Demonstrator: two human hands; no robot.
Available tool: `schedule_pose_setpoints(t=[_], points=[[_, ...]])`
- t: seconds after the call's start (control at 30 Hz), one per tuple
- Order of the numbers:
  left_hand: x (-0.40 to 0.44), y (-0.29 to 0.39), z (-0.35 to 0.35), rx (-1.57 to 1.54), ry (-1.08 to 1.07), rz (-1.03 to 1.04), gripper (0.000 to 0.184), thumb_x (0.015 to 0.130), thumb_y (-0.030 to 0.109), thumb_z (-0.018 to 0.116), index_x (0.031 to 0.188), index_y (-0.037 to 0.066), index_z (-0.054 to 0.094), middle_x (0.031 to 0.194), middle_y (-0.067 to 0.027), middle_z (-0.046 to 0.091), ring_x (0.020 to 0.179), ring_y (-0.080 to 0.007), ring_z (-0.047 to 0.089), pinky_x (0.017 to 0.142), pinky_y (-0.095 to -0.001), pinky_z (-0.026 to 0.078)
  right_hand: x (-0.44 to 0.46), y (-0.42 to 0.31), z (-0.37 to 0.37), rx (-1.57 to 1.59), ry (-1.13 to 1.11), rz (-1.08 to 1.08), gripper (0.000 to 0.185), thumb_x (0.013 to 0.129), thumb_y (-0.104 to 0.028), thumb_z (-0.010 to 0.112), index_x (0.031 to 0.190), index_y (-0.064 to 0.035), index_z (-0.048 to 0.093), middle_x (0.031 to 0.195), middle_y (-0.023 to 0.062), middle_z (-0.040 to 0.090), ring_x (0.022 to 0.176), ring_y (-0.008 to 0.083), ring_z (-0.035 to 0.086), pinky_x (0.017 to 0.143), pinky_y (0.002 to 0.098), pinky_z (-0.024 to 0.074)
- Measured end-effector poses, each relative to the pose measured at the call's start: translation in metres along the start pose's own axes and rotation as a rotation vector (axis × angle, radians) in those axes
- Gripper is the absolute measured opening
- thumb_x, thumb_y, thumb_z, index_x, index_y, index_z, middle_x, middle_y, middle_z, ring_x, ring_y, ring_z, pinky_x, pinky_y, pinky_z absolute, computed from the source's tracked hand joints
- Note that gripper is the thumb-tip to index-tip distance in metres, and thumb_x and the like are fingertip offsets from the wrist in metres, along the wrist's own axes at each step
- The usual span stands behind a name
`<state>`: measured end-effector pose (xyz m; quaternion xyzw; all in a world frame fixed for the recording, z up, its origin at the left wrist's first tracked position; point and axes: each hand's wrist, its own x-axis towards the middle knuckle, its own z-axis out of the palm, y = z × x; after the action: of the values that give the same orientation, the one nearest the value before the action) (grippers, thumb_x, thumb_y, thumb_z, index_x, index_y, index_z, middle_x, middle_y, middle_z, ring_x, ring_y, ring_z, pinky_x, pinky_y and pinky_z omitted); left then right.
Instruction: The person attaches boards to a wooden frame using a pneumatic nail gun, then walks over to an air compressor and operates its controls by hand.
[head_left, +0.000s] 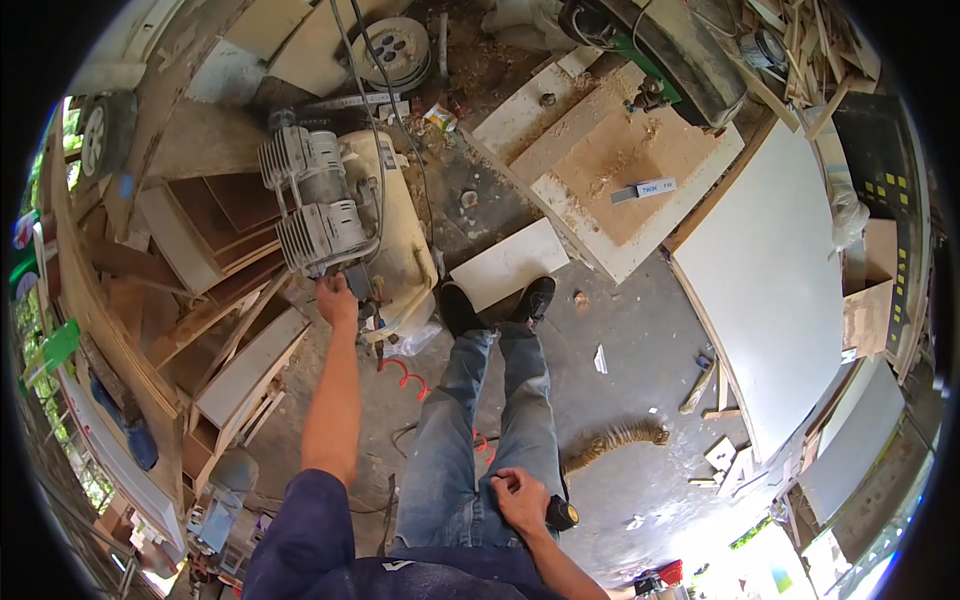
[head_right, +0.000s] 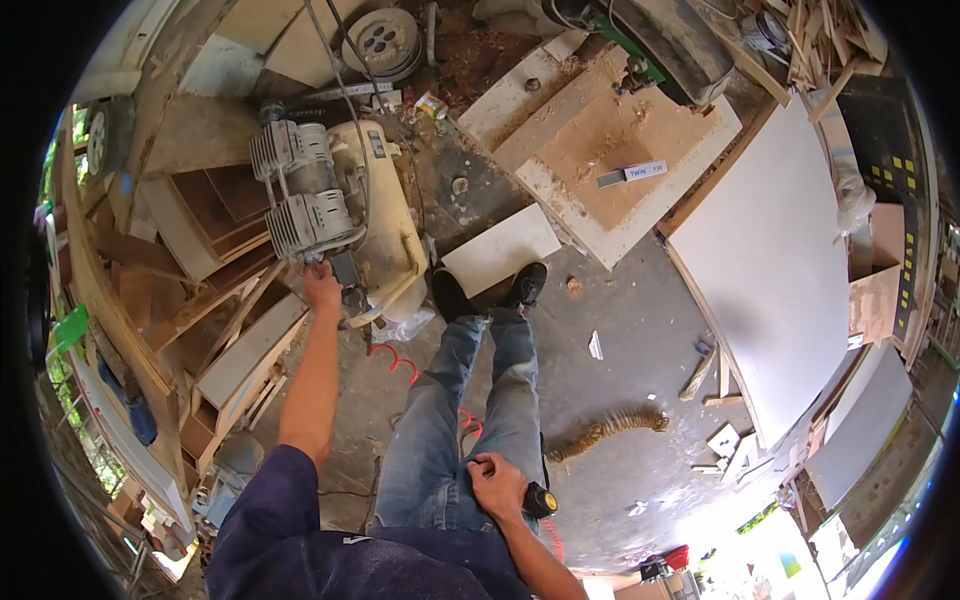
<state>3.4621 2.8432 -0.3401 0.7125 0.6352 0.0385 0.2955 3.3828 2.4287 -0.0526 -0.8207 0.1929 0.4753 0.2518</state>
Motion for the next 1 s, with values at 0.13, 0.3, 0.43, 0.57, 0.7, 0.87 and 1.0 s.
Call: schedule_pose_setpoints(t=[0.13, 0.3, 0.43, 0.57, 0.7, 0.87, 1.0], points=[[0.008, -0.01, -0.003, 0.069, -0.036, 0.067, 0.034, 0.101, 0.034, 0.063, 0.116, 0.004, 0.059, 0.095, -0.0103, 0.068, 0.058, -0.0221, 0.065, 0.058, -0.0398, 0.054, -0.001, 0.002, 0.0, 0.003, -0.065, 0.054, 0.03, 0.084, -0.035, 0.076, 0.103, -0.0112, 0.075, 0.084, 0.0082, 0.075, 0.079, 0.0263, 0.072, 0.075, 0.0395, 0.054], [-0.015, 0.034, -0.027, -0.139, -0.215, -0.109, 0.03, 0.1, 0.03, 0.063, 0.106, 0.001, 0.056, 0.099, -0.0175, 0.067, 0.091, -0.037, 0.066, 0.083, -0.0496, 0.05, -0.001, 0.001, -0.001, 0.004, -0.046, 0.062, 0.029, 0.084, -0.034, 0.076, 0.102, -0.0115, 0.075, 0.085, 0.0077, 0.075, 0.079, 0.0262, 0.072, 0.075, 0.0391, 0.0541], [-0.016, 0.05, -0.046, 0.124, 0.375, 0.163, 0.045, 0.102, 0.034, 0.058, 0.132, 0.001, 0.048, 0.13, -0.021, 0.055, 0.119, -0.0407, 0.053, 0.1, -0.0524, 0.042, -0.003, 0.006, 0.003, 0.015, 0.026, 0.02, 0.026, 0.084, -0.028, 0.078, 0.1, -0.0072, 0.076, 0.076, 0.0059, 0.073, 0.066, 0.0156, 0.068, 0.068, 0.0316, 0.0534], [0.027, 0.095, -0.057, 0.277, 0.399, 0.508, 0.071, 0.106, 0.045, 0.047, 0.16, 0.007, 0.021, 0.162, -0.0228, 0.023, 0.148, -0.0448, 0.022, 0.118, -0.0574, 0.023, -0.002, 0.007, 0.004, 0.058, -0.017, 0.036, 0.027, 0.084, -0.03, 0.078, 0.101, -0.0091, 0.076, 0.079, 0.0063, 0.074, 0.071, 0.0196, 0.07, 0.071, 0.0344, 0.054], [0.048, 0.101, -0.048, 0.55, -0.009, 0.557, 0.076, 0.107, 0.053, 0.036, 0.163, 0.009, 0.01, 0.168, -0.0228, 0.006, 0.154, -0.0427, 0.007, 0.121, -0.0575, 0.017, -0.003, 0.003, 0.0, 0.029, -0.044, 0.09, 0.029, 0.084, -0.033, 0.077, 0.103, -0.0115, 0.075, 0.084, 0.0063, 0.075, 0.078, 0.0238, 0.072, 0.075, 0.0374, 0.0546], [0.059, 0.092, -0.055, 0.291, 0.0, 0.553, 0.084, 0.104, 0.063, 0.033, 0.164, 0.012, 0.004, 0.17, -0.02, 0.0, 0.156, -0.0392, -0.002, 0.122, -0.0566, 0.01, 0.0, 0.003, 0.0, 0.045, -0.037, 0.085, 0.029, 0.084, -0.034, 0.077, 0.103, -0.0115, 0.075, 0.085, 0.0068, 0.075, 0.081, 0.0256, 0.072, 0.077, 0.0387, 0.0546], [0.055, 0.113, -0.055, 0.182, 0.204, 0.548, 0.081, 0.105, 0.058, 0.039, 0.162, 0.007, 0.012, 0.168, -0.0215, 0.007, 0.156, -0.0375, 0.006, 0.12, -0.0569, 0.016, -0.004, 0.004, 0.003, 0.047, -0.035, 0.084, 0.029, 0.084, -0.035, 0.076, 0.102, -0.0117, 0.076, 0.086, 0.0076, 0.075, 0.084, 0.0295, 0.072, 0.079, 0.0407, 0.0546]])
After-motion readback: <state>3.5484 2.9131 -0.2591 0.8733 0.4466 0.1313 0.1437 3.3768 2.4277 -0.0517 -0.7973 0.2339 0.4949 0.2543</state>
